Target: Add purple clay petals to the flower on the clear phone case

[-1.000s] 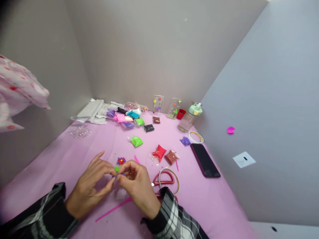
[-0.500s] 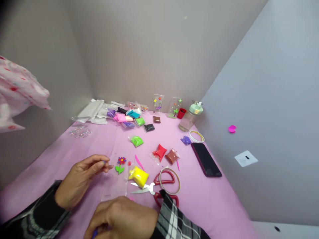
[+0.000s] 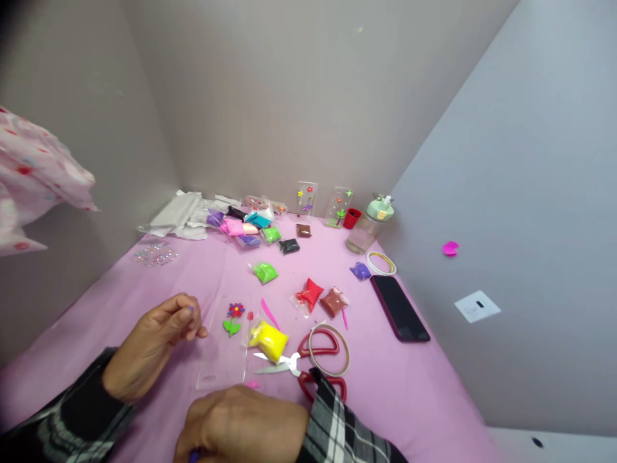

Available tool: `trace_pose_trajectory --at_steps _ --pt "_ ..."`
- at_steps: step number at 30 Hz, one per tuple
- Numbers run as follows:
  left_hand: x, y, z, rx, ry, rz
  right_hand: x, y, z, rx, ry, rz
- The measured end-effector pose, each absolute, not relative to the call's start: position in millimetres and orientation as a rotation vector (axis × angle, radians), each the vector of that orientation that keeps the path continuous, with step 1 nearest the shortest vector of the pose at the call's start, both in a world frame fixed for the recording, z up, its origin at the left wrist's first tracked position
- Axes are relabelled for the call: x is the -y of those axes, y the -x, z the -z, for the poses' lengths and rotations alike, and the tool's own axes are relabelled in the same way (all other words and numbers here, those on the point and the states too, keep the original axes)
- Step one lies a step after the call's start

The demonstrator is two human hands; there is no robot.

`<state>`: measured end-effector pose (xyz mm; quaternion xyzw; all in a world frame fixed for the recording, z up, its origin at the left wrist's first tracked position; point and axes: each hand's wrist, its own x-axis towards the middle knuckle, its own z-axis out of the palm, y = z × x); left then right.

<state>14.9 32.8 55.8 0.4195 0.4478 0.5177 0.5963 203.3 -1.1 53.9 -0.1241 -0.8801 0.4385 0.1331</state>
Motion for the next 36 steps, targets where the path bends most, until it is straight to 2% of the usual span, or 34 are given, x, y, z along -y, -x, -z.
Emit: trace_pose_trajectory --at_steps 7,14,20,36 --pt "-31.1 -17.0 -56.6 -1.055 -0.934 -1.184 -0.2 -206.8 -60.7 2.580 0.293 -1.189" --pt "-33.2 -18.2 -57.2 -1.066 -0.908 -1.197 -13.3 -224.0 -81.2 2.431 1.058 -0.881" --pt "-32.9 -19.4 -57.5 -1.055 -0.906 -1.189 -18.0 -231.2 -73.5 2.509 1.015 -0.968" --pt "-32.3 -16.5 -59.2 -1.071 -0.977 -1.181 -30.4 -246.9 -65.1 2.486 1.836 -0.078"
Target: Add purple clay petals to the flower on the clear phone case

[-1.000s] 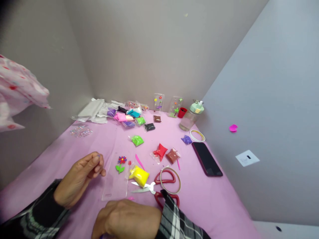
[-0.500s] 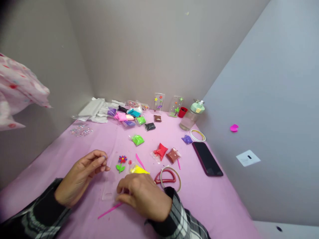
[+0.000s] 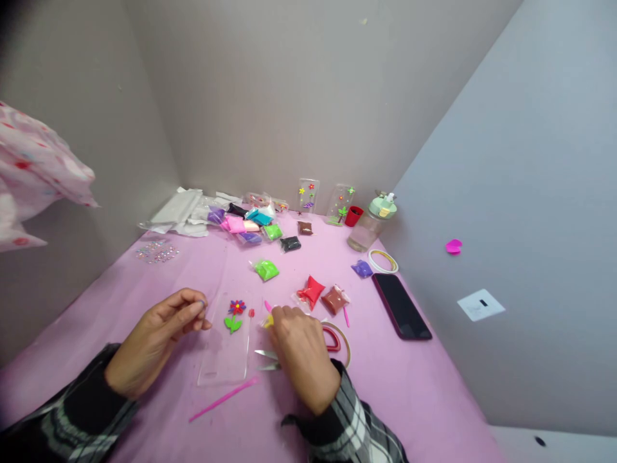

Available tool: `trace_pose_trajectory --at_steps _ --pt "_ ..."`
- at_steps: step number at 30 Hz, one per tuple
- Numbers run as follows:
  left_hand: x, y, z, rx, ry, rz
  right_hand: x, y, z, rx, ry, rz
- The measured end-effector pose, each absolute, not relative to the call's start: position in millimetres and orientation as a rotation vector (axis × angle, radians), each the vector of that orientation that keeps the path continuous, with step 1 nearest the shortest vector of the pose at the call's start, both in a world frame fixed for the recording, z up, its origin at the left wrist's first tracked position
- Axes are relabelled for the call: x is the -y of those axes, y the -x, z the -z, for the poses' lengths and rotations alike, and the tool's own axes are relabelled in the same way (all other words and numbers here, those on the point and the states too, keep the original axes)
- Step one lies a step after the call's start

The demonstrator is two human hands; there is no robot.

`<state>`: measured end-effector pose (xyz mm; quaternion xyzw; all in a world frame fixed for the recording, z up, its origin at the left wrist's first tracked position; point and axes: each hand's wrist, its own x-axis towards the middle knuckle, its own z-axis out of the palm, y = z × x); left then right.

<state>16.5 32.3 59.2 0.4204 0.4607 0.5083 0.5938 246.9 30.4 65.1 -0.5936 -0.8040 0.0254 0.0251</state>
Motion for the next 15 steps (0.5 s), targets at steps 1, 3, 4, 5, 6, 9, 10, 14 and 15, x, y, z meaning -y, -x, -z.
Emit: trace_pose_trajectory --at_steps 1,3,4,5,6,9,10,14,15 --pt "-32.0 -16.6 -59.0 -1.069 -0.981 -1.181 -31.4 -248.7 -67.0 2.439 1.884 -0.047" --pt "-31.6 -16.9 -58.0 -1.071 -0.990 -1.178 -33.0 -251.1 -70.3 2.361 1.936 -0.007" --pt "-31.8 -16.8 -57.3 -1.075 -0.998 -1.173 -33.4 -251.2 -71.0 2.349 1.932 0.000" --pt "-32.3 -16.4 -56.5 -1.082 -1.012 -1.167 -33.4 -250.4 -70.5 2.361 1.908 -0.002" --pt "-33.1 -15.5 -55.7 -1.093 -1.036 -1.159 -33.0 -248.8 -68.9 2.399 1.860 -0.021" --pt "-37.9 -9.7 -53.3 -1.174 -1.228 -1.083 -29.7 -240.4 -58.5 2.561 1.663 -0.168" --pt "-39.9 -7.0 -52.3 -1.207 -1.320 -1.032 -28.3 -237.4 -54.3 2.587 1.622 -0.213" --pt "-46.8 2.8 -46.5 -1.234 -1.530 -0.758 -23.6 -230.1 -45.3 2.583 1.602 -0.265" --pt "-47.9 4.2 -44.9 -1.221 -1.532 -0.718 -23.0 -229.4 -45.7 2.575 1.591 -0.290"
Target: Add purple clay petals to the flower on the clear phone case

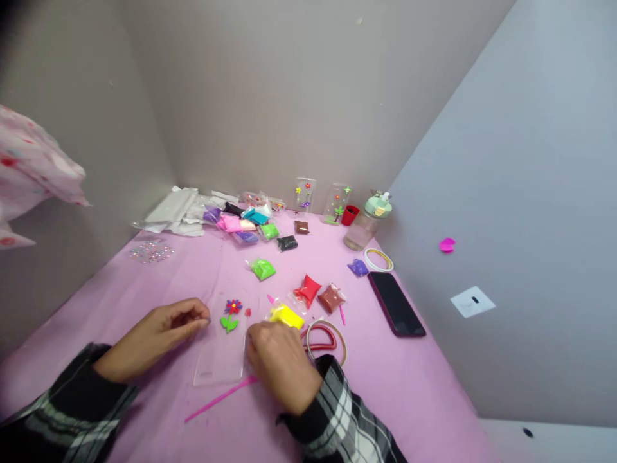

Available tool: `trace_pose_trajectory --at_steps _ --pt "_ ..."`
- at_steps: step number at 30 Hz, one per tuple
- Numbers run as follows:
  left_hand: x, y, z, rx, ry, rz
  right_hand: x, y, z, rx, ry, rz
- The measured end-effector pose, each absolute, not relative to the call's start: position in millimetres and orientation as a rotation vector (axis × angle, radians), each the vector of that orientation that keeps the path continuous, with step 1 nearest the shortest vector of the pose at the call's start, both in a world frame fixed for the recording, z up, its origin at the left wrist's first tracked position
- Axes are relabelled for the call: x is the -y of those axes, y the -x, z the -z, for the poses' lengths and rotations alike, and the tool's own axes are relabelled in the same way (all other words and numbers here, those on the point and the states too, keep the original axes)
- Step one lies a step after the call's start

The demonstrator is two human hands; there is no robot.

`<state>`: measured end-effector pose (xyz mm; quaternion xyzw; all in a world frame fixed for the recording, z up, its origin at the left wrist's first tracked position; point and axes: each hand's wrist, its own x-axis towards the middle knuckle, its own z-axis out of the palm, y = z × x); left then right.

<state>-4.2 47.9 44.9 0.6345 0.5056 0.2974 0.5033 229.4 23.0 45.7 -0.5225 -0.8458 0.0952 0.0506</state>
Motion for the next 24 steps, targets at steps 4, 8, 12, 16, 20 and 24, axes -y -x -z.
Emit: trace_pose_trajectory --at_steps 4,8,12,16,20,24 --pt "-50.4 6.6 -41.5 -1.194 -1.513 -0.668 -23.6 -228.6 -51.1 2.455 1.525 -0.537" --pt "-52.9 9.7 -43.3 -1.184 -1.491 -0.658 -28.6 -227.5 -51.5 2.365 1.629 -0.550" --pt "-57.4 15.9 -44.9 -1.199 -1.468 -0.723 -35.3 -225.3 -49.6 2.370 1.743 -0.382" --pt "-61.7 20.7 -45.1 -1.198 -1.426 -0.817 -36.0 -228.3 -52.1 2.466 1.659 -0.410" --pt "-59.6 15.1 -46.5 -1.148 -1.368 -0.912 -30.5 -234.4 -59.6 2.493 1.581 -0.389" --pt "-52.2 4.5 -46.6 -1.103 -1.336 -0.952 -26.8 -231.5 -71.2 2.341 1.484 -0.424"
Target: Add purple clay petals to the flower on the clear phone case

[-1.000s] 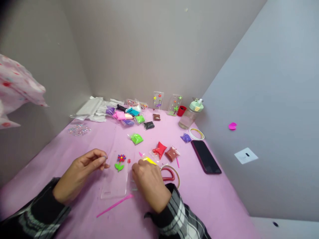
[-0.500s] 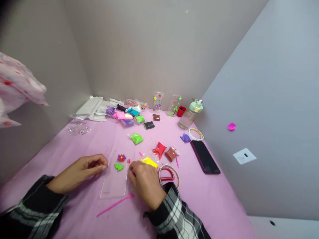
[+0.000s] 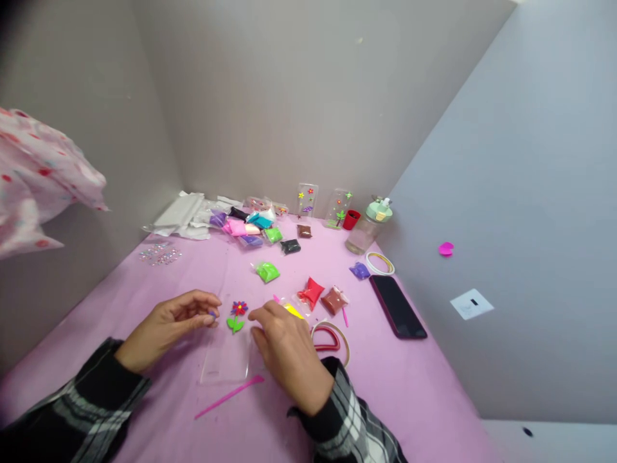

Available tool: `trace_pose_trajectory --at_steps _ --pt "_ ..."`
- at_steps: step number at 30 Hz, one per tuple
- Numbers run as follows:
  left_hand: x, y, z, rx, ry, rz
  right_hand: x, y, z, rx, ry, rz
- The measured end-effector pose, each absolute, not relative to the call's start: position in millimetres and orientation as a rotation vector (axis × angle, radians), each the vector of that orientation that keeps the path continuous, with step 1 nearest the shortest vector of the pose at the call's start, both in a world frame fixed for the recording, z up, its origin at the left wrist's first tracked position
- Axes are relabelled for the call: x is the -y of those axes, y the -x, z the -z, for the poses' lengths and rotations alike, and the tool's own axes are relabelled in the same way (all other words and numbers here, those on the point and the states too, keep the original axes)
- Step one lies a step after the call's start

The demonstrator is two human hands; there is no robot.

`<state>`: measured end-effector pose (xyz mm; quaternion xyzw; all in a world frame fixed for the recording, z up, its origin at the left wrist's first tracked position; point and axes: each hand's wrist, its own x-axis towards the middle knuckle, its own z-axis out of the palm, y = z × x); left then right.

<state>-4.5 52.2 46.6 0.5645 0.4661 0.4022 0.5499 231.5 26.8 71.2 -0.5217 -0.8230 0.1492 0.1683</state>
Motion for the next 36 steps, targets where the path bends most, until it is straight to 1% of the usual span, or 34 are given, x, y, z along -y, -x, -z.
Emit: trace_pose_trajectory --at_steps 3,8,10,13,20,28,36 --pt "-49.2 1.9 -42.6 -1.097 -1.329 -0.944 -31.2 -228.4 -74.3 2.300 1.446 -0.392" --pt "-54.3 4.9 -33.2 -1.174 -1.314 -1.025 -47.9 -228.6 -63.7 2.486 1.546 -0.121" --pt "-57.2 5.4 -31.6 -1.201 -1.322 -1.036 -52.0 -226.7 -57.7 2.535 1.531 -0.107" --pt "-59.0 5.3 -31.6 -1.186 -1.359 -0.952 -52.4 -222.1 -50.0 2.560 1.532 -0.105" --pt "-58.3 10.2 -35.1 -1.129 -1.428 -0.788 -49.8 -218.3 -39.8 2.492 1.591 -0.168" --pt "-60.0 12.3 -44.6 -1.141 -1.459 -0.753 -56.6 -218.8 -38.0 2.347 1.587 -0.339" --pt "-59.3 12.6 -43.0 -1.131 -1.472 -0.735 -60.0 -211.6 -37.1 2.189 1.591 -0.463"
